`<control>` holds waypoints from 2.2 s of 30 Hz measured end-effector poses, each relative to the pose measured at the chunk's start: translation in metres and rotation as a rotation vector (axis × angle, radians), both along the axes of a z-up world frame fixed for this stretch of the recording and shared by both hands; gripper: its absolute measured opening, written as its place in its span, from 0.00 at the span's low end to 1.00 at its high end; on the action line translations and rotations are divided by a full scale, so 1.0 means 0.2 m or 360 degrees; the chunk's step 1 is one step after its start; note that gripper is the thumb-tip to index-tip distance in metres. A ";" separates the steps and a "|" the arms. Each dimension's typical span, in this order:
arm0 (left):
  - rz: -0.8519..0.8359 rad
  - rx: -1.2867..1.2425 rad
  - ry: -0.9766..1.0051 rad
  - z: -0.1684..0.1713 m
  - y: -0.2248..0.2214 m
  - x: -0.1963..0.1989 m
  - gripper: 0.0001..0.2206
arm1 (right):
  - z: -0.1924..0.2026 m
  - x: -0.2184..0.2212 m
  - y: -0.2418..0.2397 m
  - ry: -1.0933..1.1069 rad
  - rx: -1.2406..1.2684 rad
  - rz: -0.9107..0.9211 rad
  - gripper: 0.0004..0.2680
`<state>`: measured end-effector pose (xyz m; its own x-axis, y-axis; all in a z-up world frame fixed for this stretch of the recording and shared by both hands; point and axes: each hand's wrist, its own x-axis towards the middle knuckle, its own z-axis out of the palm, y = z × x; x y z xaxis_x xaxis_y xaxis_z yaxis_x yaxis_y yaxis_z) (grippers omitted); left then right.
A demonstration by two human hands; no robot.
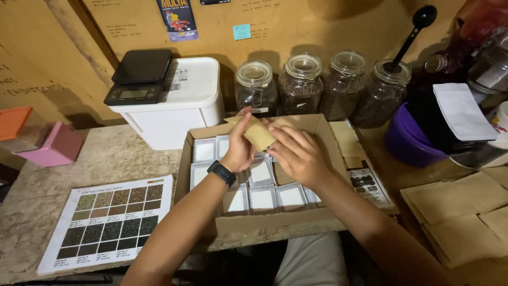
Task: Organizing and placing small paper envelopes into a compartmentalized storage box, likely for coffee samples.
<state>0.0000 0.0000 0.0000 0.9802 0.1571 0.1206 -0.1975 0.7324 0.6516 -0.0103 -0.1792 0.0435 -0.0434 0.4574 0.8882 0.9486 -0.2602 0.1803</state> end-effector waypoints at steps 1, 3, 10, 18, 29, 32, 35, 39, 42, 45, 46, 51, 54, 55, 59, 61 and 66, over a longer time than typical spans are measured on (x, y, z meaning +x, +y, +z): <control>0.0001 -0.0001 0.0001 0.00 -0.01 0.00 0.23 | 0.02 -0.02 0.01 0.0001 -0.0001 0.0001 0.04; 0.0020 0.0009 0.0053 0.00 -0.02 0.00 0.24 | 0.07 -0.05 0.02 -0.0124 -0.0022 0.0042 0.04; 0.0048 0.0003 0.0084 0.03 -0.03 -0.01 0.24 | 0.07 -0.07 0.02 -0.0146 -0.0022 -0.0004 0.01; 0.0025 -0.0126 0.0162 0.04 0.00 -0.02 0.19 | 0.10 -0.07 0.01 -0.0036 0.0074 0.0120 0.03; 0.0040 -0.0086 0.0167 -0.08 0.02 0.04 0.19 | 0.08 -0.08 0.00 0.0137 -0.0079 -0.0023 0.06; -0.0005 -0.0091 0.0156 -0.07 0.00 0.01 0.19 | 0.09 -0.09 0.00 0.0186 -0.0137 -0.0086 0.09; -0.0071 -0.0085 0.0150 0.00 -0.03 -0.04 0.19 | 0.09 -0.10 0.00 0.0219 -0.0179 -0.0130 0.09; -0.0170 -0.0111 0.0236 -0.01 -0.02 -0.03 0.19 | 0.03 -0.06 -0.01 0.0221 -0.0277 -0.0308 0.03; -0.0242 -0.0034 0.0276 -0.08 0.00 0.02 0.20 | -0.03 -0.03 -0.01 0.0239 -0.0275 -0.0331 0.03; -0.0315 -0.0022 0.0285 -0.14 0.01 0.09 0.20 | -0.02 -0.04 -0.01 0.0282 -0.0250 -0.0338 0.03; -0.0314 -0.0025 0.0285 -0.13 0.01 0.08 0.20 | -0.02 -0.04 -0.01 0.0282 -0.0252 -0.0337 0.03; -0.0372 0.0093 0.0284 -0.10 0.01 0.04 0.22 | -0.04 -0.02 -0.02 0.0317 -0.0227 -0.0328 0.04; -0.0398 0.0206 0.0248 -0.03 0.00 -0.01 0.25 | -0.12 0.04 -0.02 0.0316 -0.0181 -0.0274 0.04; -0.0399 0.0208 0.0247 -0.03 0.00 -0.01 0.25 | -0.16 0.07 -0.03 0.0315 -0.0179 -0.0275 0.04; -0.0422 0.0345 0.0188 -0.04 -0.03 -0.02 0.31 | -0.21 0.10 -0.05 0.0332 -0.0165 -0.0252 0.04; -0.0416 0.0387 0.0164 0.03 -0.04 -0.07 0.33 | -0.18 0.09 -0.05 0.0318 -0.0151 -0.0259 0.05; -0.0208 0.0932 0.0118 0.05 -0.01 -0.10 0.33 | -0.09 0.05 -0.07 0.0306 0.0010 -0.0300 0.09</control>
<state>-0.0207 -0.0030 0.0108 0.9960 -0.0369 0.0816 -0.0691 0.2628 0.9624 -0.0002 -0.1934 0.0260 0.2118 0.4361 0.8746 0.8998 -0.4362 -0.0004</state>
